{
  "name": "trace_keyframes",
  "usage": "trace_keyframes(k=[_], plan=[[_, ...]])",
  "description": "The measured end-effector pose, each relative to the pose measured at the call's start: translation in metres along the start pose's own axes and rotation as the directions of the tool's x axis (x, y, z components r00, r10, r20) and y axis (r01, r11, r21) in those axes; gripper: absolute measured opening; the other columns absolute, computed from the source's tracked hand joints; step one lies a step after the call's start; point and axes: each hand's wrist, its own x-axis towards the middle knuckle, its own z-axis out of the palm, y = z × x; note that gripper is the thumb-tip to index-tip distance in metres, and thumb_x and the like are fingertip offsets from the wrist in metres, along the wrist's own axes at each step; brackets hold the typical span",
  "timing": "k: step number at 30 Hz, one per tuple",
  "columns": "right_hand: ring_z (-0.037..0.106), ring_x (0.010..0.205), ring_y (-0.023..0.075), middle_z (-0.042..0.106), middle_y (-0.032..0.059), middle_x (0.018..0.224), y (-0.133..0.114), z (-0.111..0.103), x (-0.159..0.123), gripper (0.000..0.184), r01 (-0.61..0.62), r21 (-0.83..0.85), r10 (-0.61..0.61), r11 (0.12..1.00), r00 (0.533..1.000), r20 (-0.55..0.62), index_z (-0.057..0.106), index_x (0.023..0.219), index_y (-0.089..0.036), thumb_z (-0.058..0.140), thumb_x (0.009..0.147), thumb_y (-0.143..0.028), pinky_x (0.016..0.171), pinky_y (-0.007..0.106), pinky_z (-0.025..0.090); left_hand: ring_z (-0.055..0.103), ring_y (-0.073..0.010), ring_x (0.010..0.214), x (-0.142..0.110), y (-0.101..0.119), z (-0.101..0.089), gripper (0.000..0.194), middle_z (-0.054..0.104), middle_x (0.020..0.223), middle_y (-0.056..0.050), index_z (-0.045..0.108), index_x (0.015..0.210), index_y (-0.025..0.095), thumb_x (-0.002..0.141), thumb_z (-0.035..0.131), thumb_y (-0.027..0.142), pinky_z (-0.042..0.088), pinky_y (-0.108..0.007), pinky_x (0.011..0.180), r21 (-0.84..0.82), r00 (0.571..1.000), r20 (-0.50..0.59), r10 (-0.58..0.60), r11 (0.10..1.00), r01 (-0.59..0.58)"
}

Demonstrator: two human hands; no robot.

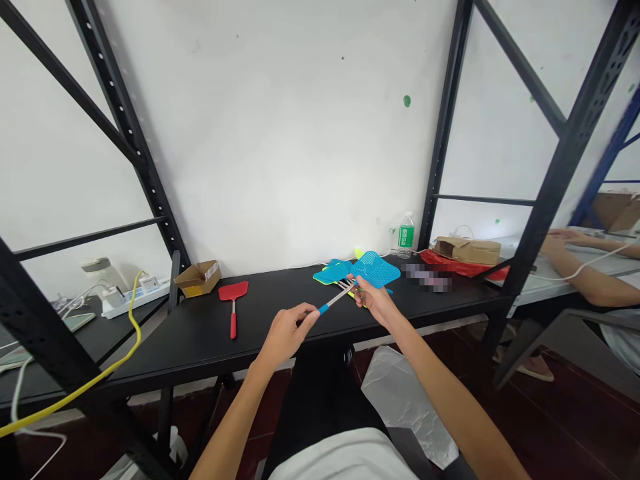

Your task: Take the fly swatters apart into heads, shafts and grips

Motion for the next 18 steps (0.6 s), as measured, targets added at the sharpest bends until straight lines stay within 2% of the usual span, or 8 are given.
trace_keyframes(k=[2, 6, 9, 13, 16, 18], plan=[[0.055, 0.055, 0.0118, 0.067, 0.001, 0.074, -0.005, -0.003, 0.001, 0.041, -0.024, 0.085, 0.029, 0.996, 0.998, -0.052, 0.072, 0.088, -0.021, 0.086, 0.069, -0.055, 0.045, 0.025, 0.039, 0.034, -0.0127, 0.055, 0.0, -0.001, -0.003, 0.037, 0.042, 0.058, 0.005, 0.069, 0.093, 0.022, 0.1, 0.048, 0.051, 0.024, -0.027, 0.055, 0.019, 1.0, -0.02, -0.003, 1.0, 0.003], [0.057, 0.056, 0.0132, 0.068, -0.001, 0.072, -0.017, -0.016, 0.003, 0.035, 0.026, 0.153, -0.005, 0.988, 0.991, -0.136, 0.07, 0.081, -0.022, 0.09, 0.065, -0.046, 0.045, 0.025, 0.043, 0.046, -0.0143, 0.064, 0.0, -0.008, -0.016, 0.034, 0.057, 0.068, 0.002, 0.072, 0.092, 0.022, 0.096, 0.054, 0.051, 0.031, -0.026, 0.058, -0.007, 0.993, -0.115, -0.02, 1.0, 0.019], [0.058, 0.059, 0.0133, 0.07, -0.001, 0.072, -0.027, -0.029, 0.005, 0.033, 0.059, 0.113, -0.047, 0.992, 0.993, -0.106, 0.074, 0.086, -0.02, 0.089, 0.067, -0.043, 0.046, 0.024, 0.044, 0.052, -0.0152, 0.068, 0.001, -0.014, -0.03, 0.031, 0.062, 0.074, 0.0, 0.072, 0.095, 0.021, 0.092, 0.062, 0.05, 0.036, -0.026, 0.061, -0.073, 0.972, -0.226, -0.055, 0.997, 0.04], [0.065, 0.067, 0.0154, 0.077, 0.002, 0.085, -0.038, -0.039, 0.003, 0.038, 0.054, 0.034, -0.053, 0.998, 0.998, -0.035, 0.077, 0.097, -0.021, 0.09, 0.067, -0.039, 0.059, 0.026, 0.05, 0.051, -0.0138, 0.066, 0.002, -0.016, -0.044, 0.031, 0.06, 0.073, 0.0, 0.071, 0.096, 0.02, 0.085, 0.071, 0.049, 0.039, -0.024, 0.061, -0.176, 0.936, -0.335, -0.108, 0.983, 0.05], [0.07, 0.071, 0.0188, 0.078, 0.0048, 0.089, -0.039, -0.037, -0.001, 0.038, 0.011, -0.05, -0.008, 0.999, 0.998, 0.062, 0.078, 0.098, -0.02, 0.089, 0.068, -0.042, 0.066, 0.03, 0.052, 0.051, -0.0131, 0.066, 0.002, -0.014, -0.047, 0.032, 0.059, 0.073, 0.0, 0.071, 0.095, 0.019, 0.082, 0.074, 0.048, 0.039, -0.023, 0.059, -0.222, 0.927, -0.355, -0.118, 0.974, 0.039], [0.071, 0.072, 0.0213, 0.079, 0.0065, 0.087, -0.037, -0.031, -0.003, 0.038, -0.017, -0.078, 0.023, 0.997, 0.996, 0.083, 0.078, 0.092, -0.018, 0.089, 0.067, -0.045, 0.068, 0.032, 0.053, 0.05, -0.0128, 0.065, 0.001, -0.013, -0.046, 0.032, 0.058, 0.072, 0.001, 0.071, 0.095, 0.019, 0.083, 0.073, 0.048, 0.039, -0.023, 0.058, -0.235, 0.944, -0.313, -0.107, 0.971, 0.032]])
